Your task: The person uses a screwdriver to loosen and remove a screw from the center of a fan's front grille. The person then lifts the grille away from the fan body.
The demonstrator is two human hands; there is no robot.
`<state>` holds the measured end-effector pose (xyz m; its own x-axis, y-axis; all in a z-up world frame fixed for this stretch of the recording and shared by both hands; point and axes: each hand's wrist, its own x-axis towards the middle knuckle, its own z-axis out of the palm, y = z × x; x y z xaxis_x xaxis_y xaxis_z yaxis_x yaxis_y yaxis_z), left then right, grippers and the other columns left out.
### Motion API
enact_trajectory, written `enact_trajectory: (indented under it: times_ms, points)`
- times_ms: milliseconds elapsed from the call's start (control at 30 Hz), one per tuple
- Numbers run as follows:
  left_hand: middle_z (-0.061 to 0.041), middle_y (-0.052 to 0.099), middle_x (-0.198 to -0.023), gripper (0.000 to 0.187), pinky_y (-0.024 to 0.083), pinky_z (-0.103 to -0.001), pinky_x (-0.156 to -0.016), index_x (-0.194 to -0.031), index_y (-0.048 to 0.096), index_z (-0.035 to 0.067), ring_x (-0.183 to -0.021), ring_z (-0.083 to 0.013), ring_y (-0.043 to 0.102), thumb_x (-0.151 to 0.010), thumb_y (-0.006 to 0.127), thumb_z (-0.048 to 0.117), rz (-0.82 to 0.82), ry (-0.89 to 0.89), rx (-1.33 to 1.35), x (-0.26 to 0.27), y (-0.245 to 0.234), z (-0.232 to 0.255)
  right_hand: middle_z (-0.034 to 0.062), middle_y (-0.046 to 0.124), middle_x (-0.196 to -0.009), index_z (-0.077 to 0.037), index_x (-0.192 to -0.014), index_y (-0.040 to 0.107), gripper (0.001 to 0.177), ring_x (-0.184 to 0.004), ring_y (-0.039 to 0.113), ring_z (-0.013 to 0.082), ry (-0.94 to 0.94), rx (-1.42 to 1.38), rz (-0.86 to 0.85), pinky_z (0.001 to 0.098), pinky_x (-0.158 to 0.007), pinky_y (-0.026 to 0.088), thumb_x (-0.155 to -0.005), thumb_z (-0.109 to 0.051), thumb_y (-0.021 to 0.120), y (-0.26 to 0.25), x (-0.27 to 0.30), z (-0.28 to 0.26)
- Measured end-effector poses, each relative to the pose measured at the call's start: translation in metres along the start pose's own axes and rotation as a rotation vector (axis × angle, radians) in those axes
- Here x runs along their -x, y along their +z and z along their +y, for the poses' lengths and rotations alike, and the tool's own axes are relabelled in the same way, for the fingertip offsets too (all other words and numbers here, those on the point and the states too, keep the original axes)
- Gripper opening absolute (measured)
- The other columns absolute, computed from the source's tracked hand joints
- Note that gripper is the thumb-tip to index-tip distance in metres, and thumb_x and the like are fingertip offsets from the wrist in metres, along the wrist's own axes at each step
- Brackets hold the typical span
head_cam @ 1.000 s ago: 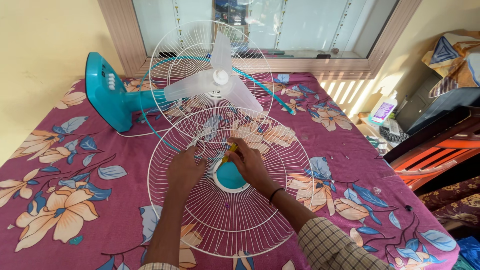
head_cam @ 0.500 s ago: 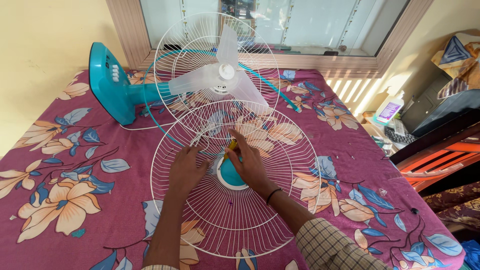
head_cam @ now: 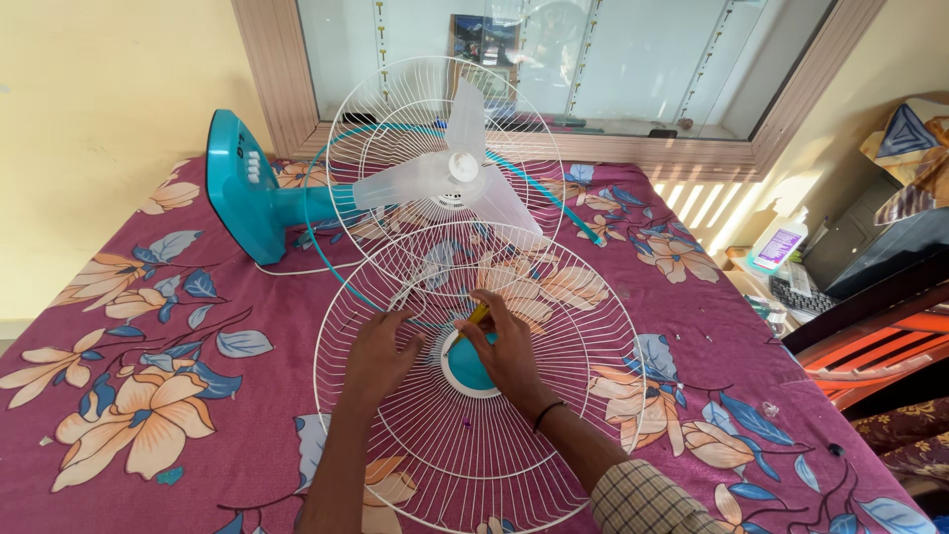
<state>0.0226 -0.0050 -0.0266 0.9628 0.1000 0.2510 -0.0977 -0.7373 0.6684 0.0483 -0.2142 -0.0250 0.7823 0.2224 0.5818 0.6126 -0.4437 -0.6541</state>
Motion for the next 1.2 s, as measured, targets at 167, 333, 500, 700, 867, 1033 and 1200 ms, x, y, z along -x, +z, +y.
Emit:
enact_trajectory:
  times_ms: [167, 333, 500, 700, 867, 1033, 1200]
  points:
    - [-0.011, 0.066, -0.128, 0.048, 0.049, -0.046, -0.104, -0.131, 0.067, 0.014, -0.120, -0.0292, 0.061, -0.088, 0.076, 0.035, 0.019, -0.007, 0.044, 0.001, -0.004, 0.002, 0.0140, 0.076, -0.088, -0.007, -0.135, 0.054, 0.045, -0.083, 0.080, 0.0234, 0.036, 0.001, 0.028, 0.0359, -0.070, 0.065, -0.099, -0.031, 0.067, 0.003, -0.002, 0.000]
    - [-0.010, 0.071, -0.121, 0.046, 0.058, -0.039, -0.092, -0.133, 0.066, 0.013, -0.107, -0.0228, 0.069, -0.092, 0.071, 0.033, 0.001, -0.047, 0.185, 0.000, -0.005, -0.002, 0.0134, 0.076, -0.085, -0.008, -0.133, 0.054, 0.040, -0.080, 0.080, 0.0233, 0.067, 0.002, -0.046, 0.0352, -0.067, 0.063, -0.101, -0.029, 0.065, -0.002, -0.009, -0.010]
    - [-0.010, 0.071, -0.118, 0.046, 0.057, -0.038, -0.090, -0.133, 0.066, 0.009, -0.105, -0.0212, 0.069, -0.094, 0.070, 0.033, 0.020, -0.032, 0.249, -0.006, 0.000, -0.011, 0.0140, 0.074, -0.082, -0.009, -0.130, 0.055, 0.036, -0.069, 0.076, 0.0229, 0.068, 0.077, -0.153, 0.0372, -0.056, 0.056, -0.102, -0.028, 0.063, -0.004, -0.013, -0.016]
    - [-0.010, 0.073, -0.116, 0.047, 0.058, -0.038, -0.089, -0.132, 0.067, 0.009, -0.104, -0.0210, 0.070, -0.092, 0.072, 0.032, 0.024, -0.060, 0.251, -0.010, 0.005, -0.016, 0.0130, 0.072, -0.080, -0.007, -0.130, 0.054, 0.033, -0.069, 0.074, 0.0215, -0.030, 0.010, -0.159, 0.0358, -0.058, 0.056, -0.103, -0.026, 0.062, -0.007, -0.012, -0.016]
    - [-0.010, 0.073, -0.114, 0.048, 0.057, -0.038, -0.089, -0.134, 0.066, 0.009, -0.104, -0.0210, 0.070, -0.093, 0.071, 0.032, 0.004, -0.056, 0.239, -0.012, 0.006, -0.018, 0.0128, 0.072, -0.080, -0.008, -0.124, 0.053, 0.026, -0.070, 0.076, 0.0220, -0.010, -0.028, -0.163, 0.0357, -0.057, 0.056, -0.104, -0.023, 0.061, -0.007, -0.012, -0.008]
    - [-0.011, 0.073, -0.113, 0.048, 0.058, -0.038, -0.088, -0.133, 0.066, 0.008, -0.102, -0.0216, 0.071, -0.093, 0.071, 0.032, 0.010, -0.043, 0.232, -0.013, 0.009, -0.021, 0.0116, 0.073, -0.083, -0.009, -0.115, 0.052, 0.017, -0.076, 0.079, 0.0222, -0.058, -0.066, -0.194, 0.0361, -0.059, 0.060, -0.104, -0.021, 0.058, -0.007, -0.014, -0.003]
    - [-0.011, 0.074, -0.112, 0.047, 0.059, -0.038, -0.088, -0.132, 0.066, 0.007, -0.102, -0.0217, 0.071, -0.093, 0.071, 0.032, 0.016, -0.028, 0.245, -0.014, 0.011, -0.024, 0.0110, 0.073, -0.085, -0.008, -0.111, 0.051, 0.014, -0.078, 0.079, 0.0245, -0.153, -0.089, -0.263, 0.0372, -0.065, 0.061, -0.105, -0.018, 0.058, -0.012, -0.024, -0.004]
